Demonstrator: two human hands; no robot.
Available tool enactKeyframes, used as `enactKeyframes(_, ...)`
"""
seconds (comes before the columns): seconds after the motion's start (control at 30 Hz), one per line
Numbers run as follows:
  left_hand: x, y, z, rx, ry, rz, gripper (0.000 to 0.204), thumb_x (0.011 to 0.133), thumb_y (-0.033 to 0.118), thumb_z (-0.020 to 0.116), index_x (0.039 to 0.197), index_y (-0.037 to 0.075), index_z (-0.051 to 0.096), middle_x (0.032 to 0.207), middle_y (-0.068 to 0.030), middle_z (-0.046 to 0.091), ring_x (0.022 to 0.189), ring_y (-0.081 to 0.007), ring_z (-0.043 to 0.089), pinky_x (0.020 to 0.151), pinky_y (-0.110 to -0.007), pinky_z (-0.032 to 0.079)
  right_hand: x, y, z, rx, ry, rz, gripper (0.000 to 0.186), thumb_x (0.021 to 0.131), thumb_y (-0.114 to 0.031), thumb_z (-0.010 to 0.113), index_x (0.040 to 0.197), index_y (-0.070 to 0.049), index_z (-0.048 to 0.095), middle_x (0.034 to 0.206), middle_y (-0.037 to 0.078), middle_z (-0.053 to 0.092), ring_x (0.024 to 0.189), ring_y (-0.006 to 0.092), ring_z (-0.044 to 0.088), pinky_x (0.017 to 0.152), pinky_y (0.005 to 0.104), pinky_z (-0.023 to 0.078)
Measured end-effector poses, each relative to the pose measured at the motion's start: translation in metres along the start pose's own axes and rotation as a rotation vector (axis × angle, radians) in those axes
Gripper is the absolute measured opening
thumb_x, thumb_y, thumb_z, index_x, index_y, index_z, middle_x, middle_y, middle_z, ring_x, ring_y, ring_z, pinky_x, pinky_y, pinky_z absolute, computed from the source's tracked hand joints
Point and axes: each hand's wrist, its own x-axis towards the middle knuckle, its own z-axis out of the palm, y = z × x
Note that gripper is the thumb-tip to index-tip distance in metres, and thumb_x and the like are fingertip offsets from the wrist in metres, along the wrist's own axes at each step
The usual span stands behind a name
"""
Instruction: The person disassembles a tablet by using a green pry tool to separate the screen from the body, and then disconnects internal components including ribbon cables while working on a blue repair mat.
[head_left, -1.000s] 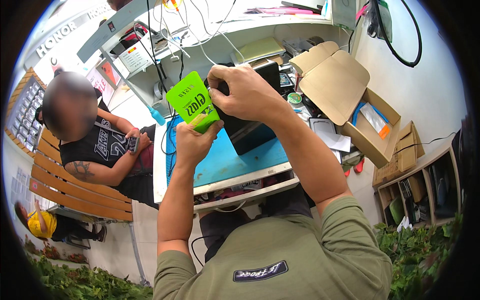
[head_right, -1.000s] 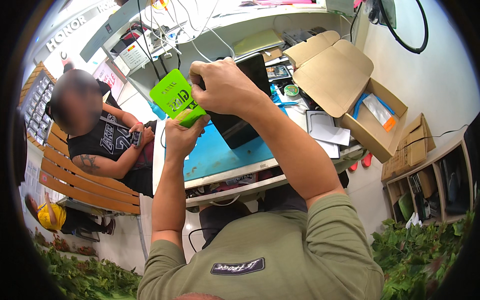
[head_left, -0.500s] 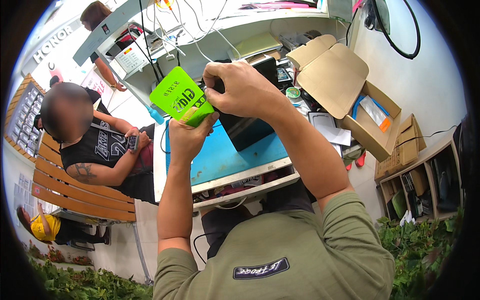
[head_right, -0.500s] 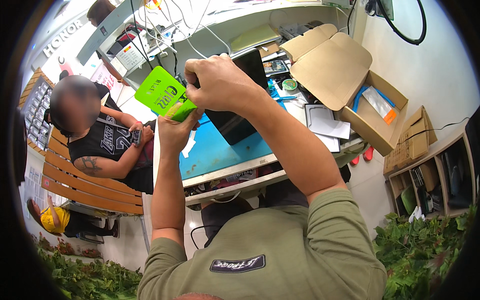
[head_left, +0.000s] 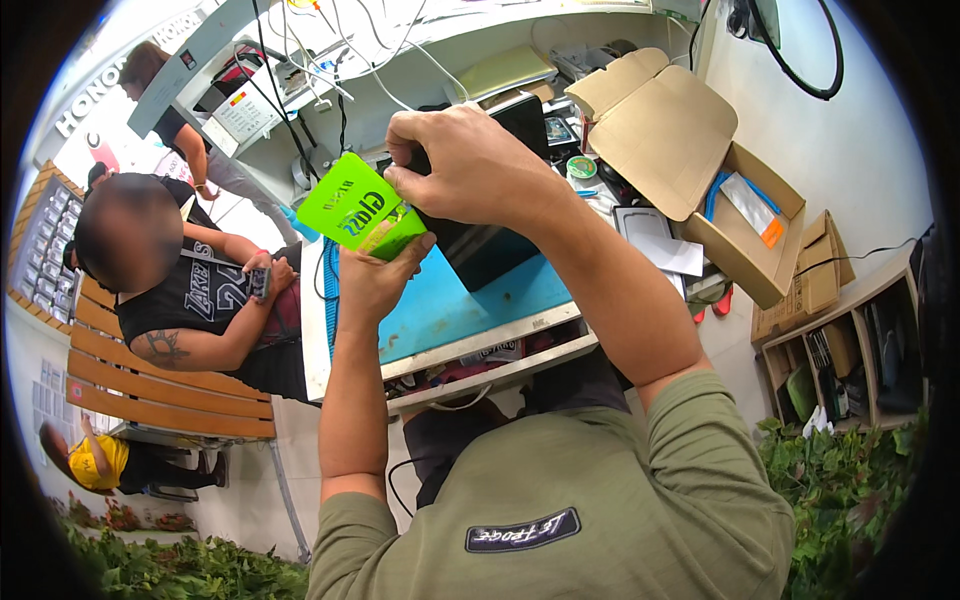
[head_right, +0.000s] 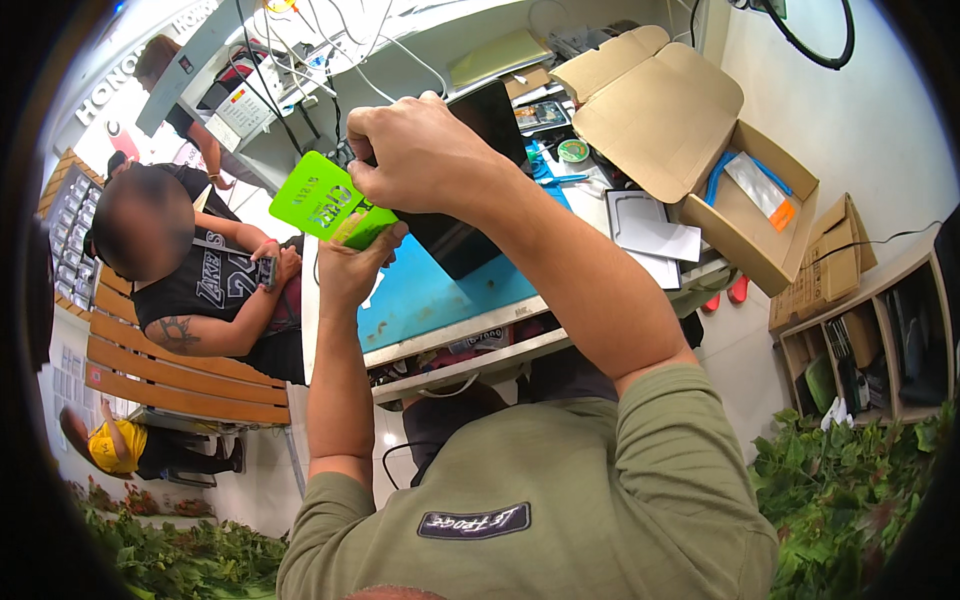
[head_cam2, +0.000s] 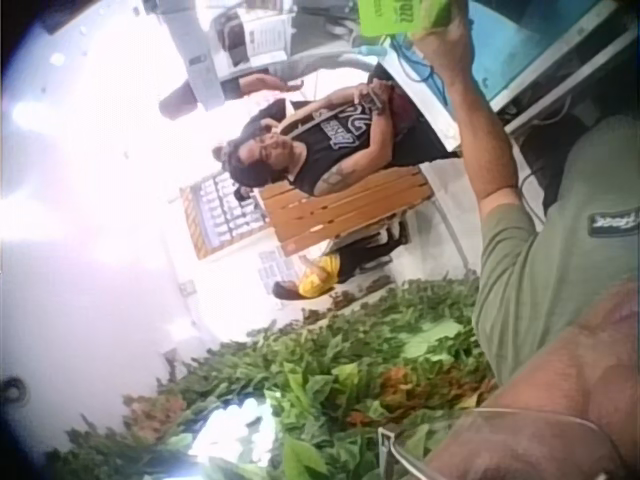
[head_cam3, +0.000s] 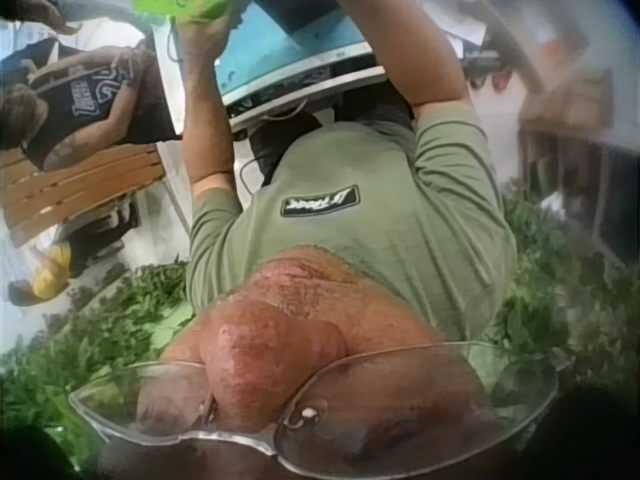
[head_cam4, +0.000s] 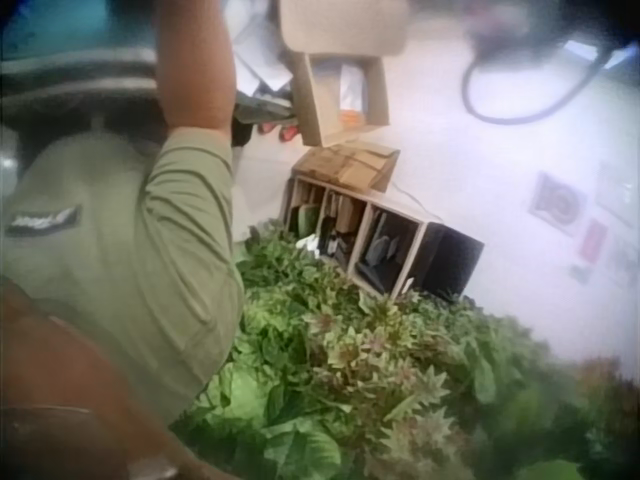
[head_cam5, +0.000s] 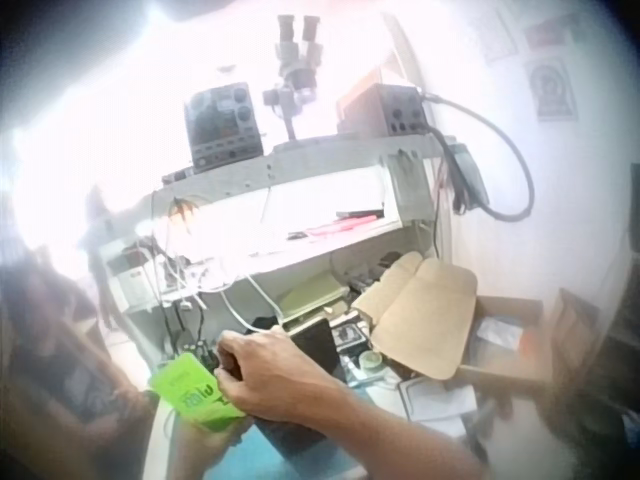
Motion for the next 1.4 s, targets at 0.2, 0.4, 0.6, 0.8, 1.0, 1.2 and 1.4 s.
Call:
enactKeyframes(0.2, -0.003, 0.002, 0.002, 0.069, -0.01, -0.023, 0.023, 0.089, 0.014, 0.092, 0.092, 0.002, 0.073, 0.076, -0.0012, 0.072, 0.061, -0.0103, 0.064, 0.055, -0.027, 0.051, 0.0, 0.0, 0.002, -0.007, 0.031, -0.002, 0.026, 0.092, -0.026, 0.074, 0.094, -0.001, 0.069, 0.088, 0.021, 0.075, 0.088, 0.0434, 0.072, 0.087, 0.0499, 0.055)
enactKeyframes(0.4, -0.006, -0.006, 0.009, 0.042, 0.013, -0.031, 0.024, 0.088, 0.015, 0.093, 0.092, 0.002, 0.073, 0.075, -0.0014, 0.071, 0.06, -0.0105, 0.063, 0.054, -0.027, 0.05, -0.001, 0.002, 0.005, -0.011, 0.058, 0.014, 0.026, 0.093, -0.027, 0.074, 0.093, -0.001, 0.069, 0.086, 0.02, 0.075, 0.086, 0.0425, 0.072, 0.086, 0.0504, 0.055)
enactKeyframes(0.6, -0.011, -0.01, 0.008, 0.072, 0.022, -0.03, 0.026, 0.088, 0.017, 0.094, 0.091, 0.002, 0.072, 0.076, -0.002, 0.071, 0.06, -0.0109, 0.063, 0.055, -0.027, 0.05, -0.001, 0.001, 0.007, -0.029, 0.058, 0.003, 0.027, 0.093, -0.028, 0.074, 0.093, -0.001, 0.07, 0.086, 0.02, 0.075, 0.085, 0.0418, 0.072, 0.086, 0.0491, 0.054)
enactKeyframes(0.8, -0.015, -0.013, 0.011, 0.072, 0.025, -0.05, 0.025, 0.089, 0.016, 0.093, 0.091, 0.002, 0.072, 0.077, -0.0022, 0.072, 0.062, -0.0113, 0.064, 0.056, -0.027, 0.05, -0.001, 0.0, 0.007, -0.015, 0.089, -0.01, 0.027, 0.092, -0.028, 0.076, 0.092, -0.001, 0.071, 0.085, 0.02, 0.075, 0.084, 0.0412, 0.073, 0.085, 0.049, 0.055)
enactKeyframes(1.0, -0.019, -0.017, 0.012, 0.104, 0.015, -0.036, 0.026, 0.089, 0.018, 0.093, 0.095, 0.002, 0.074, 0.08, -0.0022, 0.073, 0.064, -0.0109, 0.065, 0.058, -0.027, 0.051, -0.001, -0.002, 0.008, -0.014, 0.102, -0.011, 0.027, 0.091, -0.026, 0.077, 0.089, 0.0, 0.07, 0.082, 0.02, 0.075, 0.08, 0.0401, 0.074, 0.08, 0.0473, 0.057)
enactKeyframes(1.2, -0.02, -0.025, 0.014, 0.115, 0.029, 0.004, 0.022, 0.089, 0.014, 0.092, 0.094, 0.002, 0.074, 0.08, -0.0023, 0.073, 0.067, -0.0124, 0.066, 0.062, -0.029, 0.051, 0.001, -0.004, 0.006, -0.055, 0.046, 0.041, 0.021, 0.088, -0.025, 0.075, 0.098, -0.006, 0.077, 0.086, 0.011, 0.08, 0.086, 0.0334, 0.078, 0.093, 0.0494, 0.052)
enactKeyframes(1.4, -0.024, -0.036, 0.016, 0.176, 0.04, 0.038, 0.023, 0.09, 0.015, 0.092, 0.095, 0.002, 0.075, 0.081, -0.0026, 0.074, 0.066, -0.0123, 0.065, 0.06, -0.028, 0.05, 0.0, -0.003, 0.008, -0.061, 0.067, 0.028, 0.023, 0.087, -0.027, 0.075, 0.098, -0.006, 0.078, 0.085, 0.011, 0.08, 0.086, 0.0335, 0.078, 0.093, 0.0494, 0.052)
